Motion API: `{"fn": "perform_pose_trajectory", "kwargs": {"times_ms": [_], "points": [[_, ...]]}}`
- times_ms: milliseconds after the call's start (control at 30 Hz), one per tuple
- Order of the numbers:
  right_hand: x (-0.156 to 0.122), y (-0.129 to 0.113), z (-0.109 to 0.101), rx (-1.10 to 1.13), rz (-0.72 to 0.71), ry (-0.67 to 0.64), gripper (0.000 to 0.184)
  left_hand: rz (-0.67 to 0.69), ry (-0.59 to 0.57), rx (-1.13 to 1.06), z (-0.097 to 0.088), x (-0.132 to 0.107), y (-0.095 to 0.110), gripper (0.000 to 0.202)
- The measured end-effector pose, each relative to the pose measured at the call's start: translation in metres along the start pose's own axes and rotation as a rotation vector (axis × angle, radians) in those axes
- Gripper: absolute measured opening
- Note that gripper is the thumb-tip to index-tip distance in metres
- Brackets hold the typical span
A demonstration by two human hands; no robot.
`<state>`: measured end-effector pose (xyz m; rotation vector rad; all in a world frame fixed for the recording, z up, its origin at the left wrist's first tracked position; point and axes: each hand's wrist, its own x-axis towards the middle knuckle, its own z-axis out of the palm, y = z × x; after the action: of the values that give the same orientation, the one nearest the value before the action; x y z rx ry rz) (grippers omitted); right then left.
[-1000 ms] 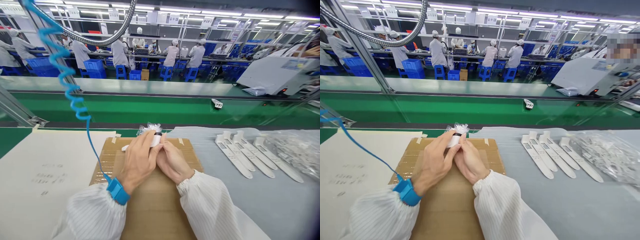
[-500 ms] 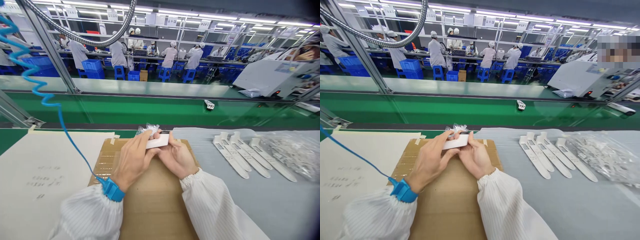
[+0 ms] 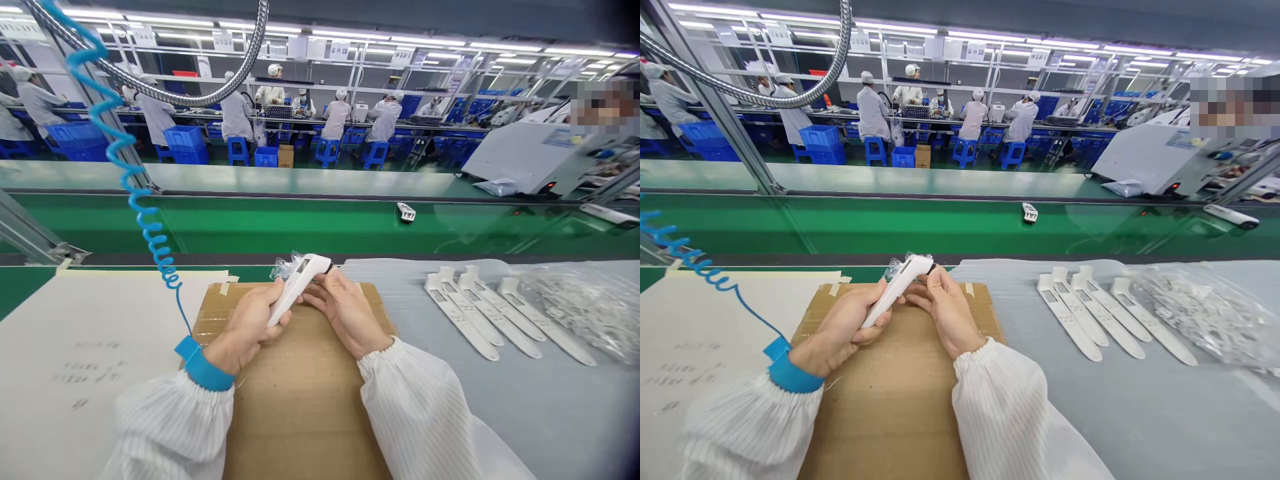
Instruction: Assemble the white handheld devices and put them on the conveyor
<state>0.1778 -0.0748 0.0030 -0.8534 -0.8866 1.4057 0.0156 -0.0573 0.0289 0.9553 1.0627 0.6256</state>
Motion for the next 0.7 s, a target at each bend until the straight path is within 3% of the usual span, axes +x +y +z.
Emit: {"fn": "perform_pose_trajectory", "kwargs": {"times_ms": [333,533,633,700], "points": [[0.001,0.005,-0.002,-0.007,0.059,0.082,0.042,-0.016,-0.071,-0.09,-0.01,0.0,0.006,0.033],[0.0,0.004,-0.001,-0.028,-0.023,0.076,0.046,0.006,-0.067,-0.007,-0.011,0.0,0.005,0.034],[0.0,0.003,-0.001,-0.024,-0.015,0.085,0.044,0.065,-0.064,0.002,-0.012,0.0,0.004,0.033],[0.001,0.003,-0.002,0.005,0.036,0.111,0.043,0.175,0.036,-0.021,-0.016,0.001,0.004,0.029]]}}
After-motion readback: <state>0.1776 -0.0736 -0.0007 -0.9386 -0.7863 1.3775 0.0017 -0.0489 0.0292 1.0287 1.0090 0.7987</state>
